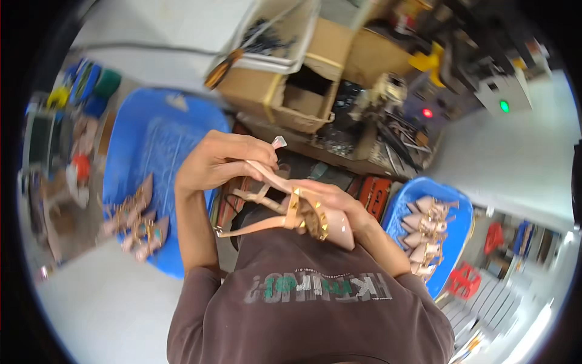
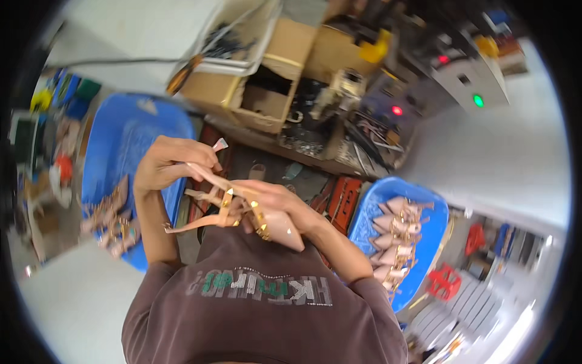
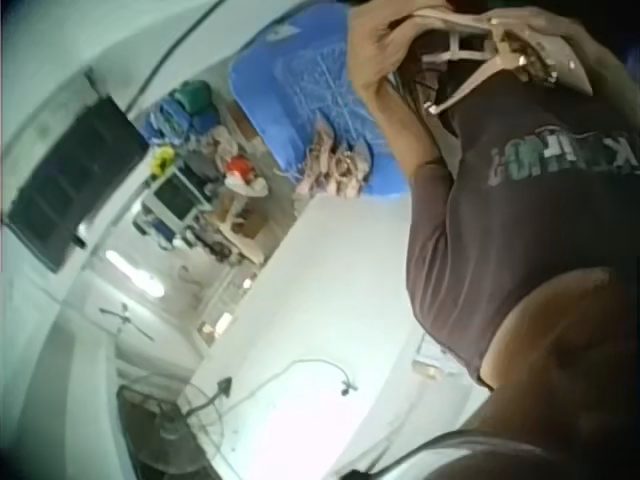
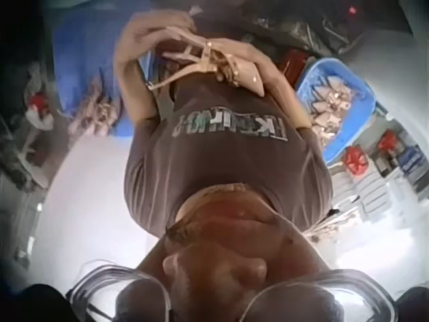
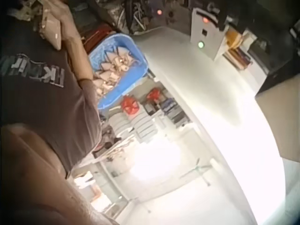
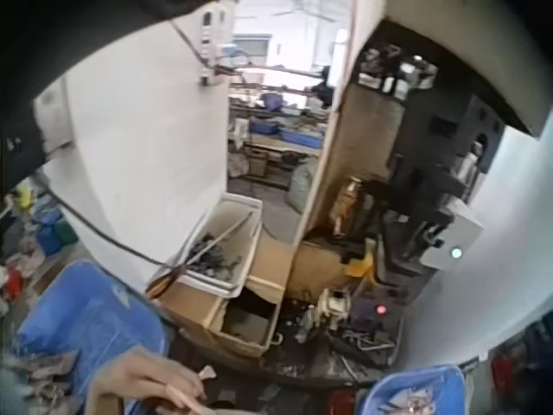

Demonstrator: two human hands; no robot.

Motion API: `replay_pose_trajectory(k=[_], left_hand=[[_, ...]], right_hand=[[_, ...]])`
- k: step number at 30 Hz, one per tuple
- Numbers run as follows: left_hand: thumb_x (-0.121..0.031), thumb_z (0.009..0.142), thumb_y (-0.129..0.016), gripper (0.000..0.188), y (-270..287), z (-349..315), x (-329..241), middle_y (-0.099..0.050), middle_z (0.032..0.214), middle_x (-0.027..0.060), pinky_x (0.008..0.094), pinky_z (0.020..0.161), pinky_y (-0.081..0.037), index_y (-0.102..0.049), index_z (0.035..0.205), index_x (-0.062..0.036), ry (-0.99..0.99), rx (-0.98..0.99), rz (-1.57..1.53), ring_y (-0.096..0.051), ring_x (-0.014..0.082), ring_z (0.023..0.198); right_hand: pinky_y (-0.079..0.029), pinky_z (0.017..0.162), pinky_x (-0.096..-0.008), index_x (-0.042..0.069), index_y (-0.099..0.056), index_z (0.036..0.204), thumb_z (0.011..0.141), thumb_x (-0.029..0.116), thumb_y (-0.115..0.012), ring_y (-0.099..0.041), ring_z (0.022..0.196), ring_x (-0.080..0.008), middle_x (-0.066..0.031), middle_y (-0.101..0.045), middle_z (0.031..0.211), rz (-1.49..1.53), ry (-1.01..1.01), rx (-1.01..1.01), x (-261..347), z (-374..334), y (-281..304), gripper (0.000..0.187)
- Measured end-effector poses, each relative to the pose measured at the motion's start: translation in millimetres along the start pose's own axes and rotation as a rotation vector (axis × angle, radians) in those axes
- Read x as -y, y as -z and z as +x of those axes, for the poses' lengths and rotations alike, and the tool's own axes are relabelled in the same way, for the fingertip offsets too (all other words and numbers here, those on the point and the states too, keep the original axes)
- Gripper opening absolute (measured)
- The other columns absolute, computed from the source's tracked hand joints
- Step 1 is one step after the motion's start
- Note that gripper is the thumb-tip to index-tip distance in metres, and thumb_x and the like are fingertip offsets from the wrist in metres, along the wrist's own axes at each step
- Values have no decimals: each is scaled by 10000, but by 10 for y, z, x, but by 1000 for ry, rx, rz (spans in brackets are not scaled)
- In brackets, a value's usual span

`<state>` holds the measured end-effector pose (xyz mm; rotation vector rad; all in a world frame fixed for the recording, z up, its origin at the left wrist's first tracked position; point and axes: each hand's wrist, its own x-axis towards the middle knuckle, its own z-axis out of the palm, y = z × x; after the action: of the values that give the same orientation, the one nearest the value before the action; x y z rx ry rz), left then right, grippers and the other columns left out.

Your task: The person takes high-heeled sandals one at a time from a bin, places heel caps onto the heels, fastens the heel caps using a pressing machine, and organizes the completed sandals into another bin.

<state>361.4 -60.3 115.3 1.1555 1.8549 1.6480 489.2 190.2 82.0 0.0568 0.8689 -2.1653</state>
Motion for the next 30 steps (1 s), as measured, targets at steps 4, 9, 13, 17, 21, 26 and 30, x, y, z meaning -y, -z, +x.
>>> replay_pose_trajectory(k=[4, 9, 13, 17, 21, 26, 30], left_hand=[[-42, 866, -669, 284, -434, 448, 352, -698, 1112, 129, 351, 966, -489, -669, 1137, 42, 161, -234, -388, -662, 233, 1046], [-97, 939, -601, 213, -104, 1037, 1110, -710, 1026, 131, 310, 863, -501, -668, 1098, 27, 176, -684, 329, -669, 193, 954], [-59, 868, -640, 248, 487, 1449, 1507, -686, 1052, 193, 393, 881, -502, -660, 1104, 12, -53, -526, 792, -655, 360, 978], [-61, 826, -672, 368, 797, 1836, 1531, -618, 1232, 195, 415, 990, -449, -627, 1187, -8, 17, -146, 925, -567, 377, 1154], [-90, 797, -709, 488, 941, 2056, 1711, -519, 1392, 179, 409, 1096, -373, -585, 1263, -18, 23, 134, 1022, -446, 381, 1304], [-83, 760, -723, 424, 959, 2108, 1513, -595, 1262, 171, 421, 1015, -443, -642, 1175, -53, 139, 264, 1051, -540, 372, 1193], [-34, 733, -695, 348, 986, 2151, 1518, -625, 1122, 164, 431, 926, -483, -672, 1079, -66, 163, 328, 1059, -594, 374, 1072]], right_hand=[[-476, 939, -320, -37, -391, 1435, 812, 366, -726, -596, 1087, -210, -131, -567, 1269, -180, 376, -402, -72, -578, 97, 814], [-485, 945, -341, -85, -377, 1417, 816, 181, -736, -615, 1087, -230, -188, -613, 1218, -767, 736, -1310, -113, -698, -27, 749], [-501, 909, -343, -108, -431, 1363, 807, 202, -748, -642, 1042, -248, -223, -634, 1165, -936, 758, -1614, 151, -477, 80, 711], [-507, 886, -349, -106, -478, 1319, 771, 226, -787, -656, 1004, -274, -229, -651, 1106, -1057, 749, -1737, 336, -236, 175, 712], [-512, 879, -336, -111, -490, 1300, 767, 248, -796, -665, 999, -255, -226, -663, 1092, -1209, 776, -1818, 392, -11, 367, 712], [-466, 959, -461, -125, -420, 1326, 748, 271, -785, -576, 1124, -418, -303, -571, 1205, -1109, 760, -1780, 479, 110, 416, 790], [-470, 947, -466, -147, -422, 1310, 745, 263, -780, -573, 1112, -435, -313, -573, 1187, -1058, 700, -1780, 597, 187, 397, 785]])
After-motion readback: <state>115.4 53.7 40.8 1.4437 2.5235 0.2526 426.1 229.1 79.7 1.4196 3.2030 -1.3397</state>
